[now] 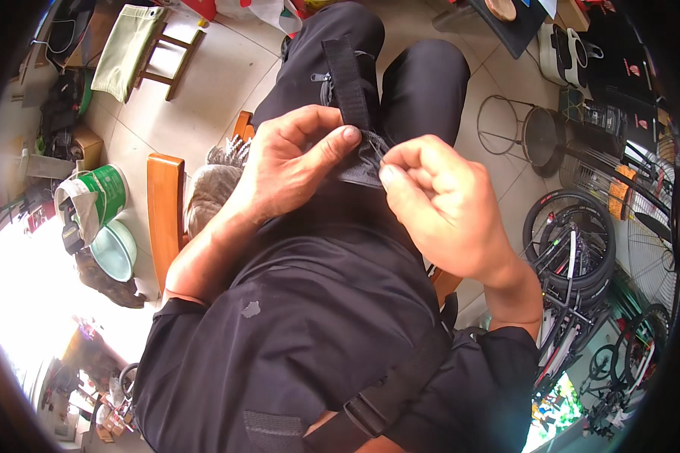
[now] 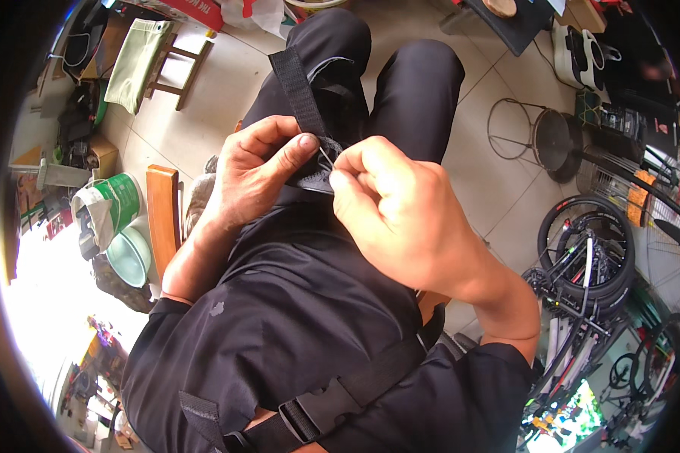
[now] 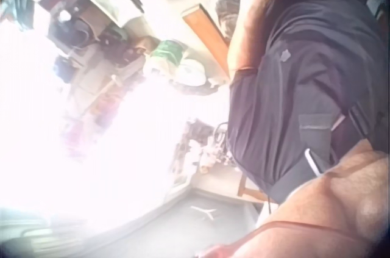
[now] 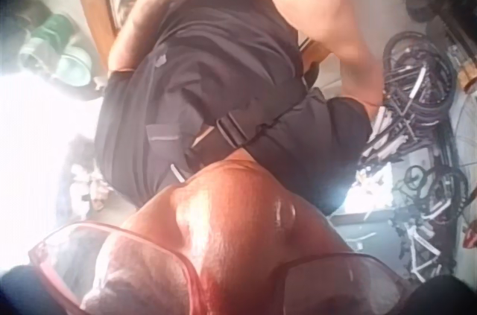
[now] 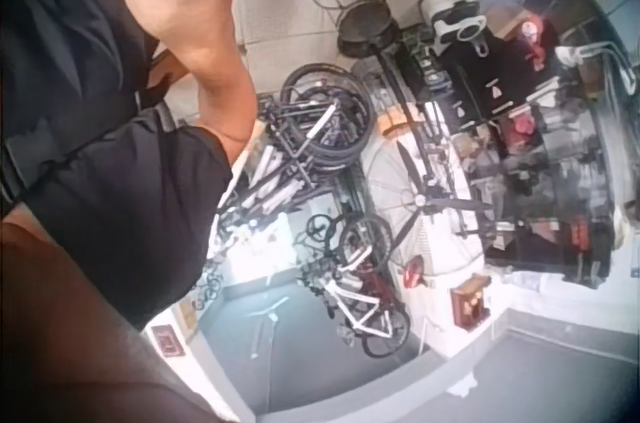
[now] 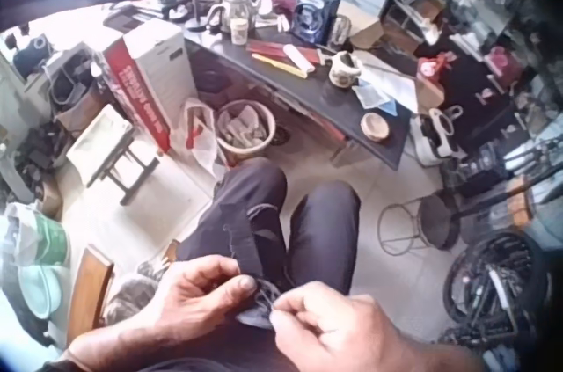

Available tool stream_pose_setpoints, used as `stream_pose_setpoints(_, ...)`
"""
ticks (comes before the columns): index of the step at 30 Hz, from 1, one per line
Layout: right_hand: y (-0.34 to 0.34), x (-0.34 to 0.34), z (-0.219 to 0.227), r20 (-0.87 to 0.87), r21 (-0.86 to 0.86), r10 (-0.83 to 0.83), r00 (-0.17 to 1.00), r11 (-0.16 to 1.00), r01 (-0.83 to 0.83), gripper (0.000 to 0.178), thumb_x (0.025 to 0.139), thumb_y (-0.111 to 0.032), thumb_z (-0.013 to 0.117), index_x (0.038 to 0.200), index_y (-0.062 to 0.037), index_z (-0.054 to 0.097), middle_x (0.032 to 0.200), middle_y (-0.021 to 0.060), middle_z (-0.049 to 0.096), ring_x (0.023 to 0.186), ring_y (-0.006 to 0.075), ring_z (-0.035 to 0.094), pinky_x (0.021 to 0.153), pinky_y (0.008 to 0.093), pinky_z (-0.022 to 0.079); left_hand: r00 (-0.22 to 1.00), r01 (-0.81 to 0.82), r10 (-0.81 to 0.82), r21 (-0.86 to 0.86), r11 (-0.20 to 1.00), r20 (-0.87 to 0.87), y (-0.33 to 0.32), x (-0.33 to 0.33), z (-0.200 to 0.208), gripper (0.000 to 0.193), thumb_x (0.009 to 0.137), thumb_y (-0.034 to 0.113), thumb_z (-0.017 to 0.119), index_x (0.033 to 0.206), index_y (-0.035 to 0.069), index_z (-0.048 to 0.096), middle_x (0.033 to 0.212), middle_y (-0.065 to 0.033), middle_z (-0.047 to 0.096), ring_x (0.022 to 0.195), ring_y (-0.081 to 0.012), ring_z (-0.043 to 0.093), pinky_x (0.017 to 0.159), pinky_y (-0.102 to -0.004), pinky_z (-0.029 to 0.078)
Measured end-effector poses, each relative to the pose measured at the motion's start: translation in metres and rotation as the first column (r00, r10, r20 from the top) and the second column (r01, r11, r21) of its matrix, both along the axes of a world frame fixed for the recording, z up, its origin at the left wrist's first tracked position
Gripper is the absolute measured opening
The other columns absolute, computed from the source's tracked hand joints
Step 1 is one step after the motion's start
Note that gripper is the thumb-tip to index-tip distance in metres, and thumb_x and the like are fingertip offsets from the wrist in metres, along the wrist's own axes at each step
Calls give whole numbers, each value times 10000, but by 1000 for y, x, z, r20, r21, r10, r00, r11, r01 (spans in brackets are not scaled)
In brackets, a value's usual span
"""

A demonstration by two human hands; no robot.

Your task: The person is sewing a black bag using a needle and thread. They are sitting in a chair and holding the bag on their lap while stitching the fabric.

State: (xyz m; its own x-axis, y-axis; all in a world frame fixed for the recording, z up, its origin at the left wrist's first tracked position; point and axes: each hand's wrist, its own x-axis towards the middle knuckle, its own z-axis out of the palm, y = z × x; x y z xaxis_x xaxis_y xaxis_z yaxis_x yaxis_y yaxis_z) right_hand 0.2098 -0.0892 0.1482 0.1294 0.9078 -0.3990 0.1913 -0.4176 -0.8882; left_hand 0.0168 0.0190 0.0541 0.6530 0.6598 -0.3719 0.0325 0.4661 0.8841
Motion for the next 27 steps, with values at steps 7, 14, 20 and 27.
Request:
stream_pose_setpoints(7, 16, 6, -1, 132, -98, 33, 991, 995, -20, 127, 1023, -85, 709, 1021, 41, 693, 708, 140, 718, 628, 181, 711, 631, 349, 549, 1000, -7, 8, 52, 999, -18, 0, -3, -2, 224, 1073, 159, 801, 1205, -17, 756, 1014, -8, 796, 913, -52, 690, 823, -237, 581)
stream_pose_setpoints(14, 27, 6, 6, 201, -152, 95, 975, 986, -65, 112, 1053, -84, 699, 1046, 27, 710, 687, -52, 599, 631, 7, 482, 548, 249, 378, 998, -45, 51, 181, 982, -33, -2, -1, -6, 171, 1044, 153, 836, 1086, 5, 760, 949, 4, 769, 843, -42, 662, 750, -231, 549)
stream_pose_setpoints(20, 21, 6, 0, 228, -78, 79, 971, 995, -63, 111, 1051, -77, 700, 1041, 33, 707, 686, -48, 598, 640, 10, 486, 558, 252, 392, 996, -92, 92, 231, 969, 10, -4, 1, -11, 156, 1028, 141, 852, 1048, 17, 760, 904, 13, 745, 808, -47, 651, 727, -239, 540)
stream_pose_setpoints(27, 21, 6, 2, 175, -103, 44, 984, 994, -26, 103, 1046, -64, 704, 1043, 39, 705, 691, -53, 597, 647, 11, 484, 566, 247, 392, 994, -106, 105, 181, 978, 17, -5, 3, -7, 150, 1029, 141, 849, 1047, 19, 764, 914, 5, 761, 820, -50, 668, 738, -242, 554)
